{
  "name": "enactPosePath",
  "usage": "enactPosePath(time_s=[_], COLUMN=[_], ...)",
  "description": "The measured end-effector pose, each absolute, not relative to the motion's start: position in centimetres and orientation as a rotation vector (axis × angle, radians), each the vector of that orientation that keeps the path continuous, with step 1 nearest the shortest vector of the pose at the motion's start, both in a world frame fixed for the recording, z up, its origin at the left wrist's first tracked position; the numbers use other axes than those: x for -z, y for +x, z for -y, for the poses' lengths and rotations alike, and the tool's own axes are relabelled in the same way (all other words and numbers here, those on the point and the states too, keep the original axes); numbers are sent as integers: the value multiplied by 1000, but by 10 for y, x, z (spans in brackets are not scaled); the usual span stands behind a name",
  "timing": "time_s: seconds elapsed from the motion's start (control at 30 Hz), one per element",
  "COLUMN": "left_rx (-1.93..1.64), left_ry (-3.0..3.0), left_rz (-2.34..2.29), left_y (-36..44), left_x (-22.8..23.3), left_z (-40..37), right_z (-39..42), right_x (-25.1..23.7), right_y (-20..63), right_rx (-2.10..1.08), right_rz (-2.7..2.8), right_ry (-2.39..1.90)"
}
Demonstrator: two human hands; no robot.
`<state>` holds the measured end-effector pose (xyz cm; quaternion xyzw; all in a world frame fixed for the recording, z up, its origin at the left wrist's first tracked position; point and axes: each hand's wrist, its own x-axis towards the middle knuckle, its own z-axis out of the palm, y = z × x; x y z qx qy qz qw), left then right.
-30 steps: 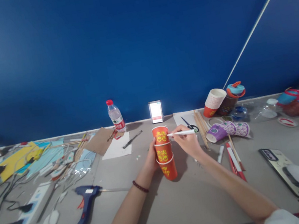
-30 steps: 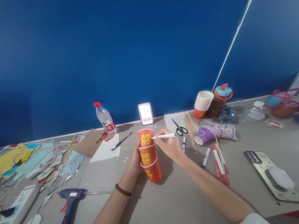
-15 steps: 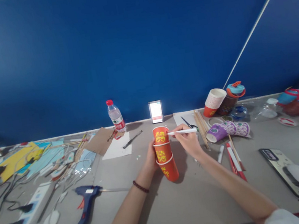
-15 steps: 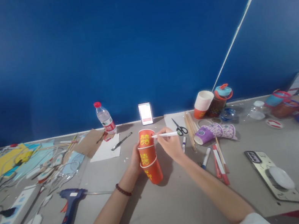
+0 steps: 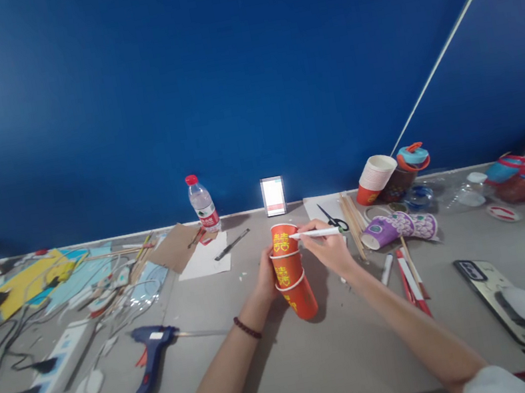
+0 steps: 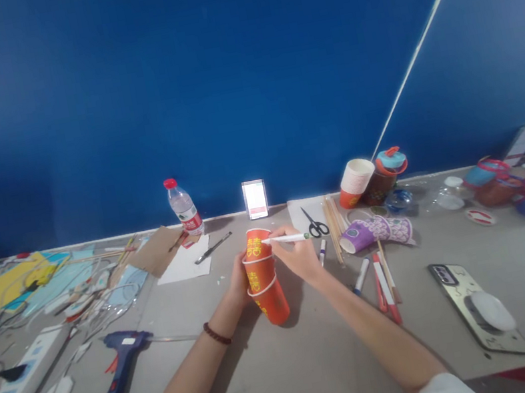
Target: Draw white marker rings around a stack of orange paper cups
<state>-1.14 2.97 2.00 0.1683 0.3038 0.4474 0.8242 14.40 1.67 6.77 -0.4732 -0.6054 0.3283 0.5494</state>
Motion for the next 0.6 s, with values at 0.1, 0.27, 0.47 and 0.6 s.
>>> enactPosePath(time_s=[0.1, 0.27, 0.47, 0.6], left_rx=[-967, -966, -957, -959], left_ry=[364, 361, 364, 365], left_rz=[-641, -668, -666, -671], left_y=[-11, -10, -10, -11], left_x=[-19, -21, -22, -20], left_z=[-30, -30, -29, -30], right_z=[-16, -15, -16, -17], right_x=[-69, -69, -68, -68], right_y=[144, 144, 145, 145], right_rx=[-768, -758, -759, -749], right_rz=[1453, 1457, 1464, 1445], right_ry=[-1145, -1157, -1148, -1133])
